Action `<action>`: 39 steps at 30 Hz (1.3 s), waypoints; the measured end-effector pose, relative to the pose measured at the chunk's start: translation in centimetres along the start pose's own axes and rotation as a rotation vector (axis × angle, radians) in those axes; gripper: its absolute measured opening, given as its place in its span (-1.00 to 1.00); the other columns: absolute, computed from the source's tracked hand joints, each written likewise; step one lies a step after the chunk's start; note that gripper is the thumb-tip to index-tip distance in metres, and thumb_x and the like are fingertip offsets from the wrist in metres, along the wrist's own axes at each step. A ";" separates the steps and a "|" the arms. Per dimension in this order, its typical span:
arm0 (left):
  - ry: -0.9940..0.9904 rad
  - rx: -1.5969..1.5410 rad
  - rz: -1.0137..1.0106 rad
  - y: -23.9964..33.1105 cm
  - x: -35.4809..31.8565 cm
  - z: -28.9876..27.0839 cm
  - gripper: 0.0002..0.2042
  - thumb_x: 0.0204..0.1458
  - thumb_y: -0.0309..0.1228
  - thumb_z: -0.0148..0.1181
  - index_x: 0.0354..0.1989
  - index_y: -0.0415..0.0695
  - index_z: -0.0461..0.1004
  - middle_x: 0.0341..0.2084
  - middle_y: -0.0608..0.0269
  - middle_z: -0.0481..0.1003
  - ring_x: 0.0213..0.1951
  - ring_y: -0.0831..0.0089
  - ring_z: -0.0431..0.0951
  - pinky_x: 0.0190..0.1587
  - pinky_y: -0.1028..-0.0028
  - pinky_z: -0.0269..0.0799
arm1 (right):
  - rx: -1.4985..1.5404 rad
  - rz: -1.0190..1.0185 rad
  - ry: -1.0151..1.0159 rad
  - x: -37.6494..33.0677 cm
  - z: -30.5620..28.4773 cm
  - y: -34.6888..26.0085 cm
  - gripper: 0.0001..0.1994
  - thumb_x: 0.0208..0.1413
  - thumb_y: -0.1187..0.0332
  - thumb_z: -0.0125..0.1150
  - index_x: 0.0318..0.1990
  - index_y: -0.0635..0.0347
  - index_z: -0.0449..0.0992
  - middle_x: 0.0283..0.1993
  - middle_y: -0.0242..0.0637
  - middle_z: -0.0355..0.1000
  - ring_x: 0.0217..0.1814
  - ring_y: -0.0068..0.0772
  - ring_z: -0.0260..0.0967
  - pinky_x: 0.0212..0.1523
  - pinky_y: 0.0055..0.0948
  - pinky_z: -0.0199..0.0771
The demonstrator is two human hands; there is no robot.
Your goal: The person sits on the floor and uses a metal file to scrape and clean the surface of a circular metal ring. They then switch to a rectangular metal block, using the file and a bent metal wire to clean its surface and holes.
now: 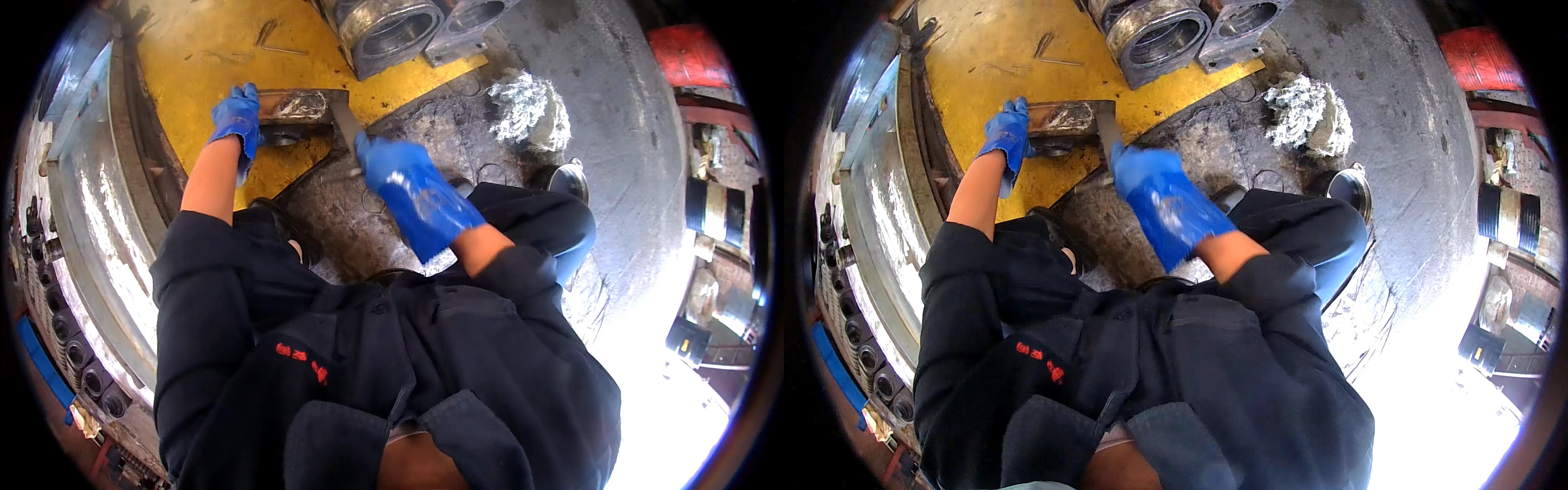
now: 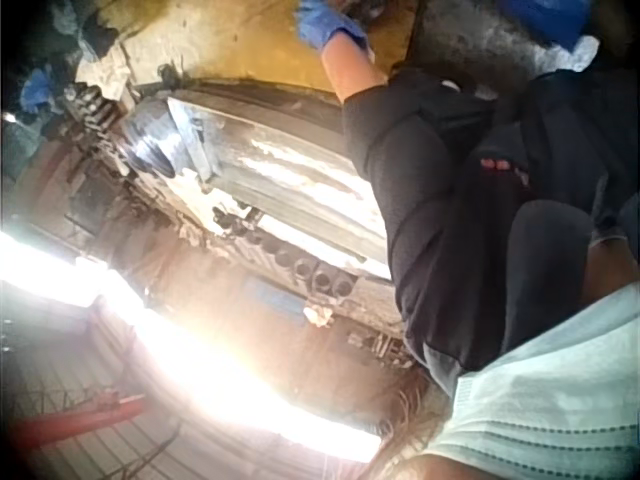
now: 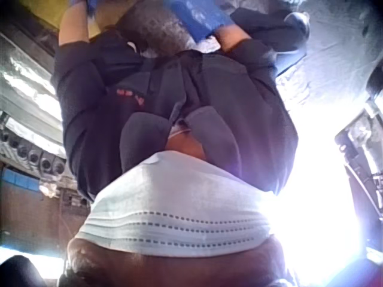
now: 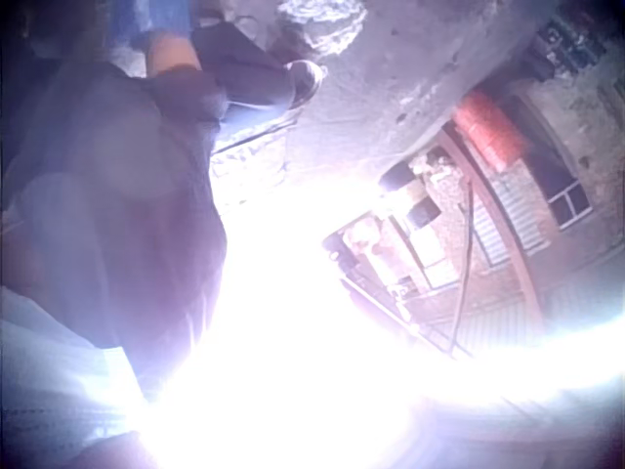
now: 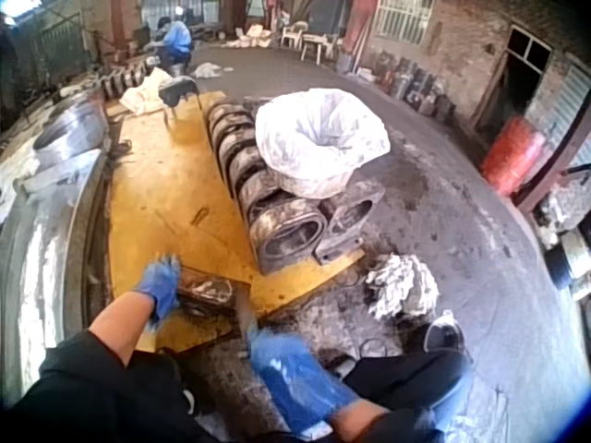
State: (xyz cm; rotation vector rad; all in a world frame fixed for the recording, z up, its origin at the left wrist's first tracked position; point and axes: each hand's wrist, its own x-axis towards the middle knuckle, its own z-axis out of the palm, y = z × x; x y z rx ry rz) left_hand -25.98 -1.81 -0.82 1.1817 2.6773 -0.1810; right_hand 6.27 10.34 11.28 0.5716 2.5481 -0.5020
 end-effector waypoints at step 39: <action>-0.182 0.217 0.019 3.2 -0.7 -3.8 0.15 -0.46 -0.31 0.66 0.41 -0.12 0.05 0.28 -0.10 0.27 0.20 -0.08 0.41 0.13 0.08 0.42 | -0.165 -0.158 0.073 3.8 -1.1 5.6 -0.44 0.12 0.35 0.17 0.30 -0.02 0.21 -0.04 -0.08 0.53 -0.13 -0.03 0.59 -0.22 0.00 0.57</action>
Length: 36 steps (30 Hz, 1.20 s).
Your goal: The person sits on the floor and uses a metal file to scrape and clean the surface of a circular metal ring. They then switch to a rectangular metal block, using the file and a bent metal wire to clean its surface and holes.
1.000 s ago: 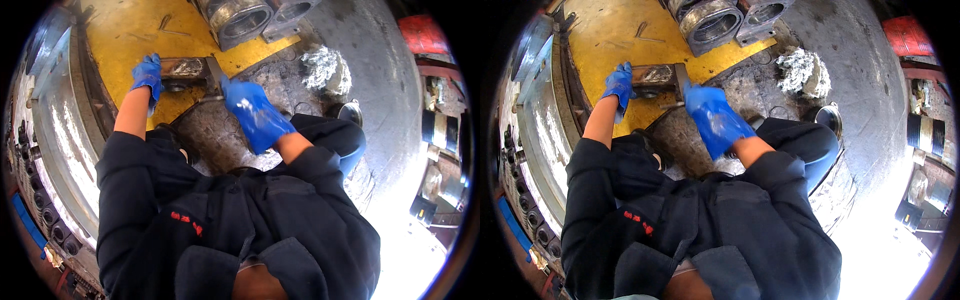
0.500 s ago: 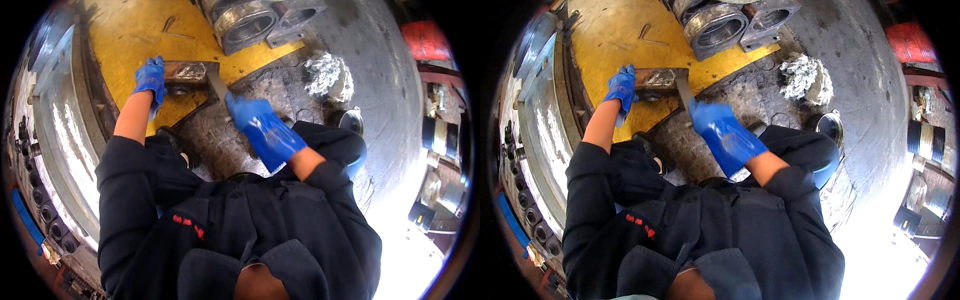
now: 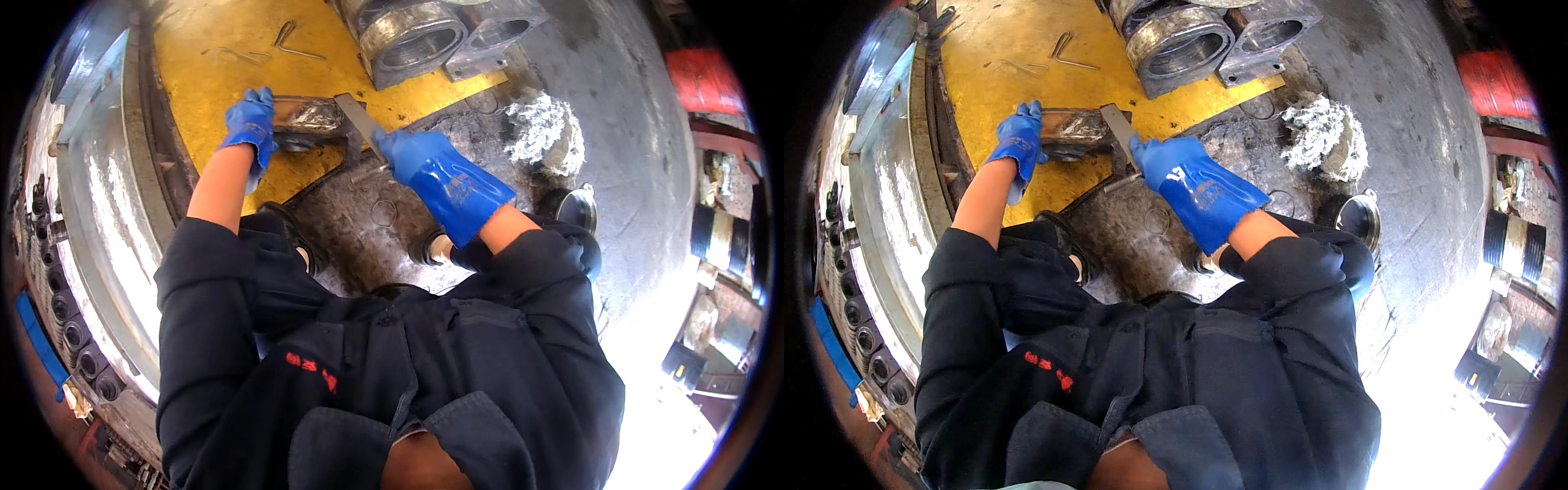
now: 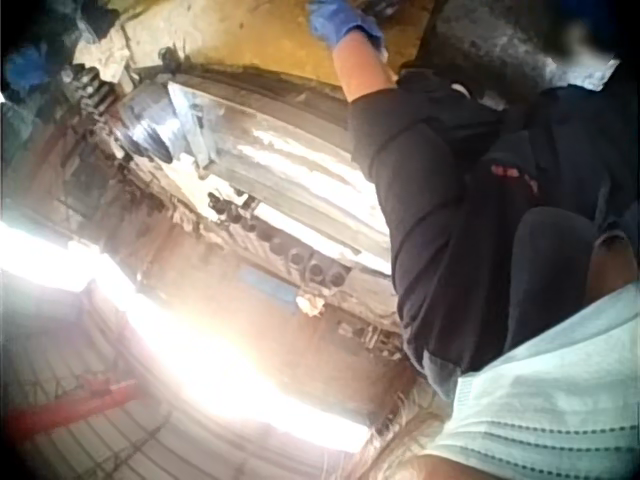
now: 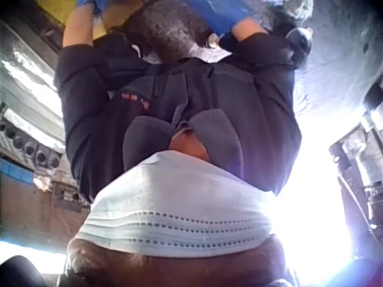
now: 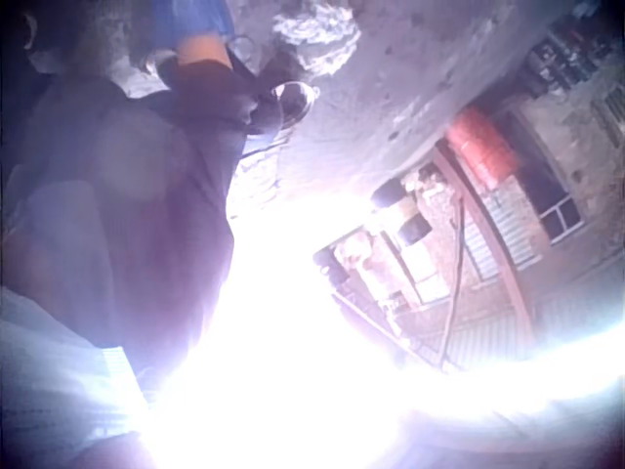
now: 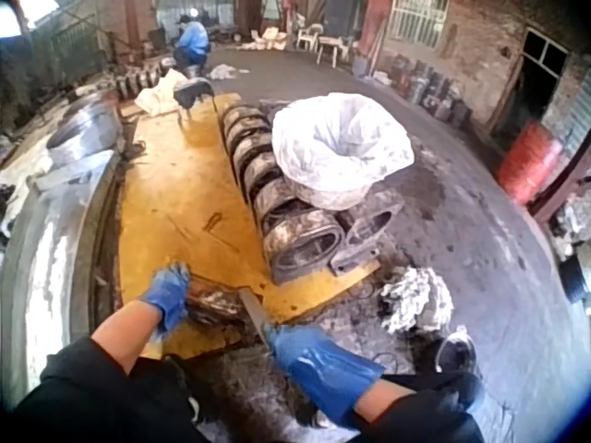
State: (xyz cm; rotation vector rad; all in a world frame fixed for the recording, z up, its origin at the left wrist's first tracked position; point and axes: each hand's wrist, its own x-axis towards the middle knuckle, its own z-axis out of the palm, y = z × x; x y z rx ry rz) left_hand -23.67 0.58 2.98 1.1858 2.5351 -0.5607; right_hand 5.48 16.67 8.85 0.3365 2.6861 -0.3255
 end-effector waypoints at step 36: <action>-0.024 -0.034 -0.001 -0.3 -1.2 -0.6 0.16 -0.43 -0.35 0.65 0.44 -0.15 0.00 0.31 -0.15 0.24 0.22 -0.12 0.40 0.16 0.03 0.39 | 0.124 0.103 -0.053 -2.4 -1.0 -3.2 -0.58 0.15 0.39 0.07 0.20 0.11 0.28 -0.06 0.02 0.52 -0.08 0.05 0.57 -0.17 -0.03 0.57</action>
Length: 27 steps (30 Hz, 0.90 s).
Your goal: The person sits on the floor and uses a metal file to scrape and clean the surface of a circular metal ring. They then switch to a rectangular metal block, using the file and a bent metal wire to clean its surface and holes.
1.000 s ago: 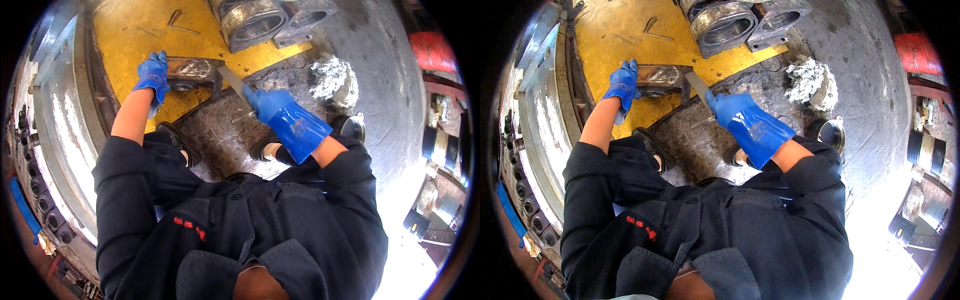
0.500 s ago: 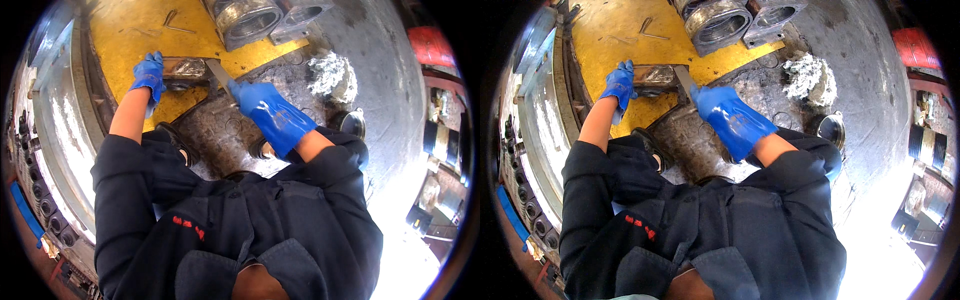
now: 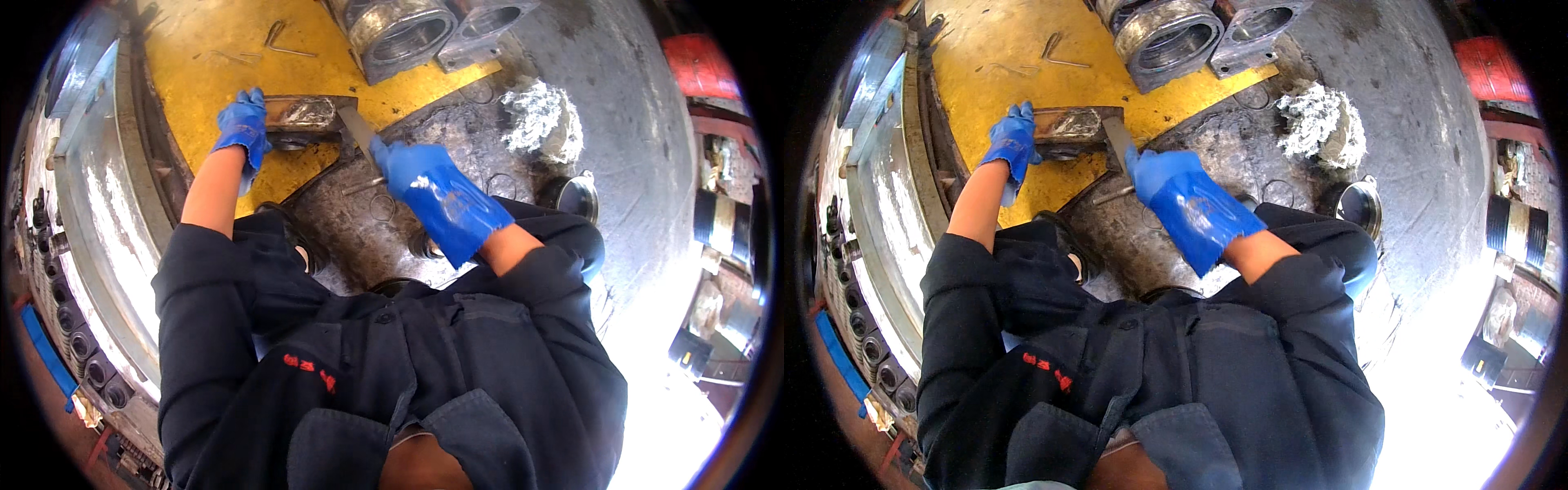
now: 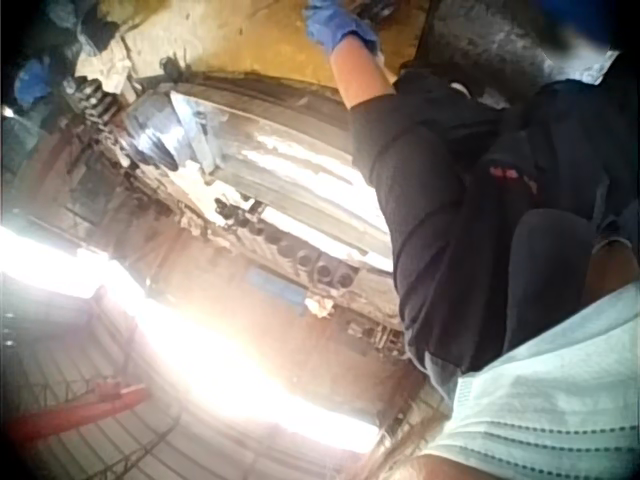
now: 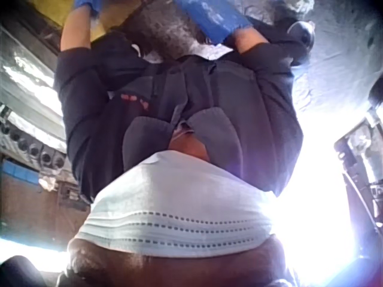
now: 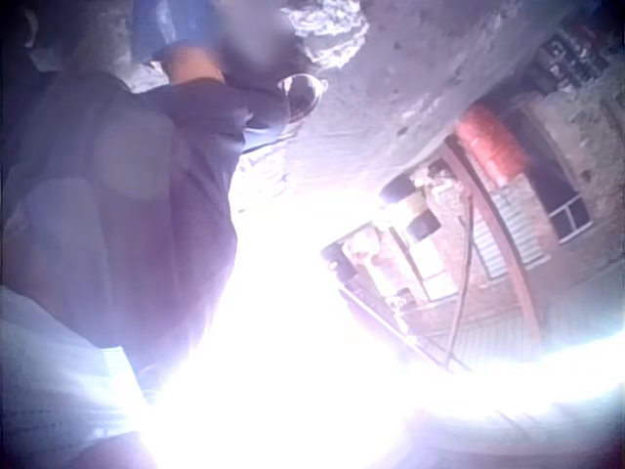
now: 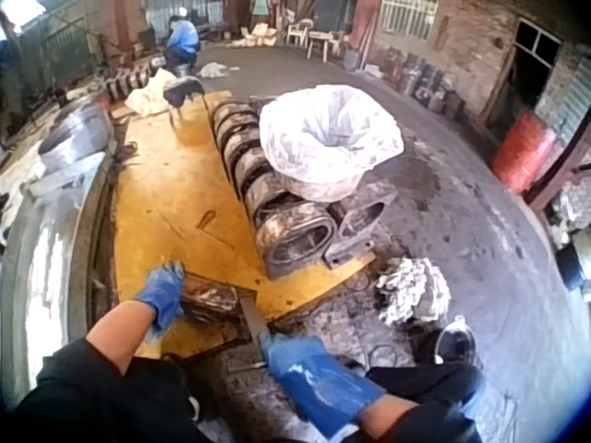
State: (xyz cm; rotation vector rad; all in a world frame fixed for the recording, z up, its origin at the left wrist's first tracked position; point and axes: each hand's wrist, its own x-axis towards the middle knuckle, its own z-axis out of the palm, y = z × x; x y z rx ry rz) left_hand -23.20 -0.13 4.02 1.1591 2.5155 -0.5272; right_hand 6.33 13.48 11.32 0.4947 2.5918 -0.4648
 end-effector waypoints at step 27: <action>0.049 -0.018 0.058 0.5 0.8 0.3 -0.11 -0.23 -0.40 0.53 0.33 -0.16 0.14 0.24 -0.14 0.32 0.16 -0.13 0.45 0.15 0.07 0.41 | 0.227 0.154 0.187 0.1 0.7 2.9 -0.70 0.20 0.36 -0.02 0.08 0.11 0.37 -0.15 0.06 0.55 -0.09 0.12 0.56 -0.12 0.07 0.55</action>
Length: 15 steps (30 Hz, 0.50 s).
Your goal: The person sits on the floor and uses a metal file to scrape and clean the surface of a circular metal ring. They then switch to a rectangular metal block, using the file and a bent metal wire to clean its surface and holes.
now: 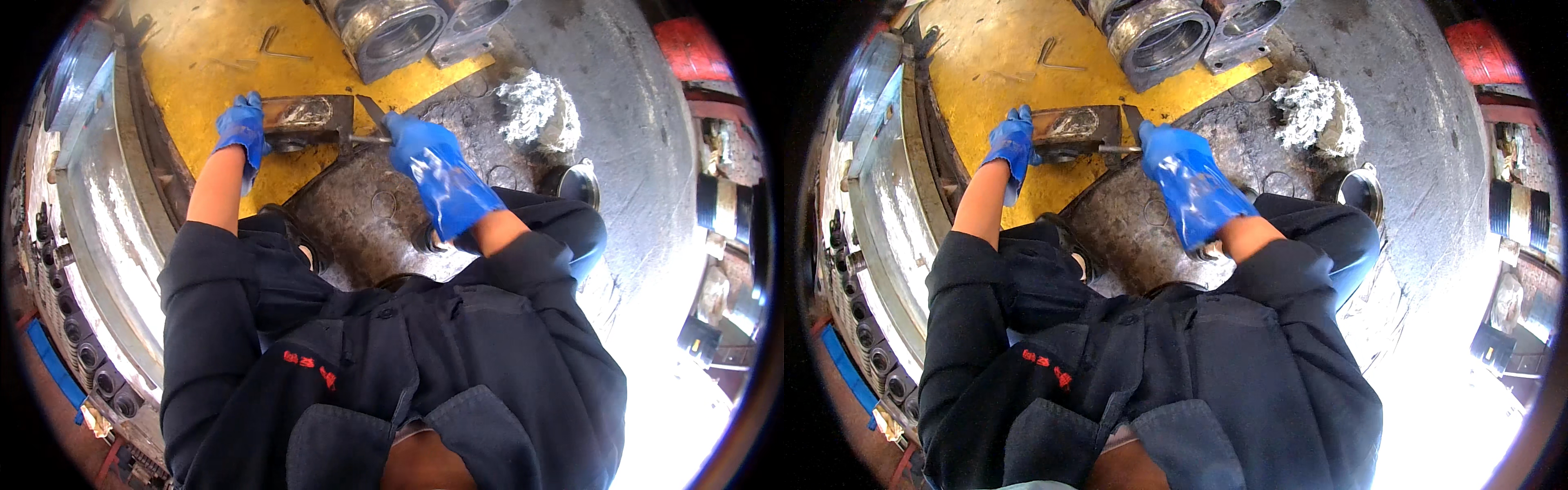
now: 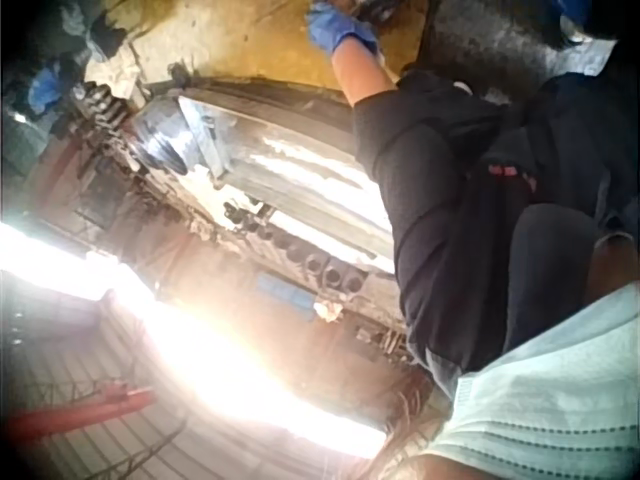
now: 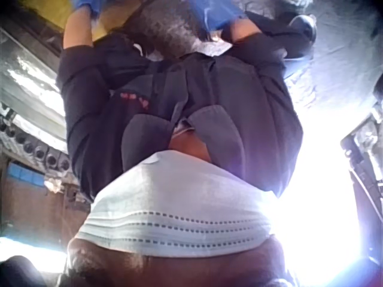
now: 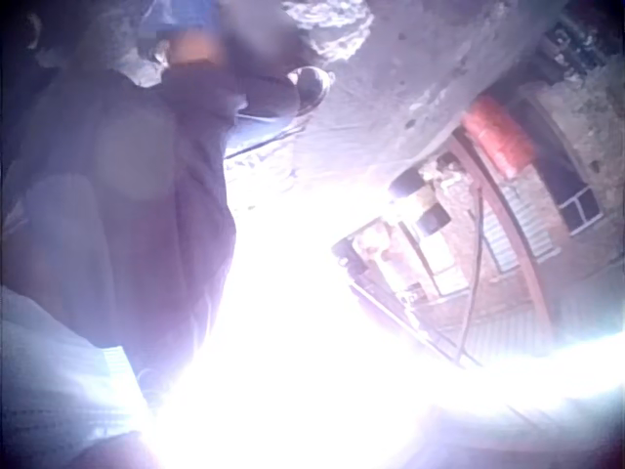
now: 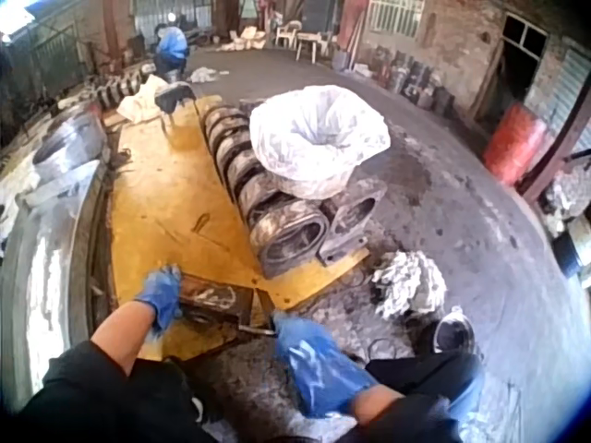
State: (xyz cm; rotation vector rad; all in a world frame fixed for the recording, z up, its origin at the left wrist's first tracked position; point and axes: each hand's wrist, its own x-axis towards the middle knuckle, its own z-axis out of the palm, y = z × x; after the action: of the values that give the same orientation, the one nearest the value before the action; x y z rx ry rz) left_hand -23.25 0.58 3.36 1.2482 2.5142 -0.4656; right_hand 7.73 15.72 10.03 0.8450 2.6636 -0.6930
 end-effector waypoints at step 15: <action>0.023 0.049 -0.003 -1.1 0.5 1.5 0.06 -0.38 -0.32 0.63 0.37 -0.17 0.07 0.24 -0.16 0.31 0.15 -0.14 0.45 0.12 0.02 0.42 | -0.210 -0.190 -0.161 -6.8 1.0 -1.8 -0.49 0.15 0.38 0.05 0.30 0.10 0.26 -0.15 -0.12 0.57 -0.19 -0.03 0.61 -0.30 0.02 0.57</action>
State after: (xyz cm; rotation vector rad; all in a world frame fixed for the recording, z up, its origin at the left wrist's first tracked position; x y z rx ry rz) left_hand -24.27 -0.32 2.02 1.2742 2.5386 -0.5201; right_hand 12.20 10.69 12.38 0.4655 2.6328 -0.4866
